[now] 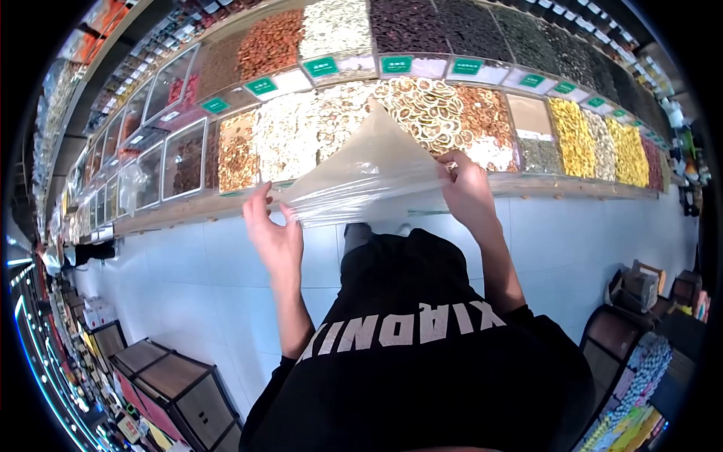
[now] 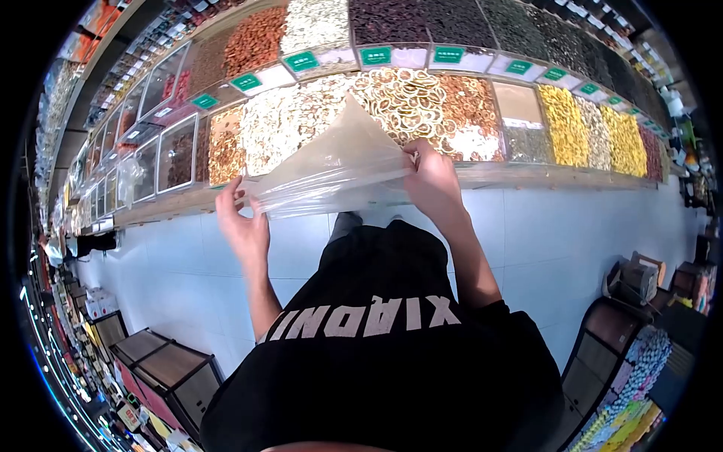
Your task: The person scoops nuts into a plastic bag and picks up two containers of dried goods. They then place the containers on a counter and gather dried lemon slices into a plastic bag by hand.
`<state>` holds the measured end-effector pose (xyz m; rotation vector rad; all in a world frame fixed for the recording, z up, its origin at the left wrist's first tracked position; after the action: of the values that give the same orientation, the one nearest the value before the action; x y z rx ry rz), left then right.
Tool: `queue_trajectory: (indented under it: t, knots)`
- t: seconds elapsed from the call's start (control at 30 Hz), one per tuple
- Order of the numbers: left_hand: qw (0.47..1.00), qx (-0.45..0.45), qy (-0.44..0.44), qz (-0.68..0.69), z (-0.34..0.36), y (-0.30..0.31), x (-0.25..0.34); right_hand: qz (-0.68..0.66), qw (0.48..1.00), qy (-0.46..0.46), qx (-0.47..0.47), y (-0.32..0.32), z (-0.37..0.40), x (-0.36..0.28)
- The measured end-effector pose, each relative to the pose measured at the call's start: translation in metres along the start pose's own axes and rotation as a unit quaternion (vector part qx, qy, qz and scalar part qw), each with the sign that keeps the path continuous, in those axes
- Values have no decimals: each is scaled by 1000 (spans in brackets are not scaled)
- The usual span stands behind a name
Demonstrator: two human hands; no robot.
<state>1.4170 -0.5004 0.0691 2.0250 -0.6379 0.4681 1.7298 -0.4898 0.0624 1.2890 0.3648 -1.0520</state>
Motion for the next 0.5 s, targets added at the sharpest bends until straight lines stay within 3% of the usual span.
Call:
queue_trajectory:
  t: [0.07, 0.1, 0.2, 0.33, 0.43, 0.5]
  knots:
    - [999, -19, 31, 16, -2, 3, 9, -11, 999, -45, -21, 3, -3, 14]
    - [999, 10, -13, -31, -2, 2, 6, -11, 999, -44, -11, 6, -2, 11]
    - [989, 3, 139, 38, -3, 18, 9, 15, 999, 35, 1, 0, -15, 11]
    - [994, 62, 53, 70, -6, 39, 25, -15, 991, 122, -46, -19, -26, -9]
    - [997, -5, 40, 69, 5, 33, 29, 6, 980, 181, -88, -43, -26, -21]
    - [988, -109, 99, 48, 10, 28, 34, 2, 977, 149, -152, -54, -21, -29]
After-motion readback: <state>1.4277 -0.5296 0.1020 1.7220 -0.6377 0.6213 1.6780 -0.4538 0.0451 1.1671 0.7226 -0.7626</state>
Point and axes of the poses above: each hand's wrist, its own z-axis away from the middle knuckle, its own y-axis out of the back of the hand, x = y × z, the point moved 2 cm from there along -z, towards the middle knuckle, and after that the axes turned 12 degrees about -y, right-handed, at the moved point
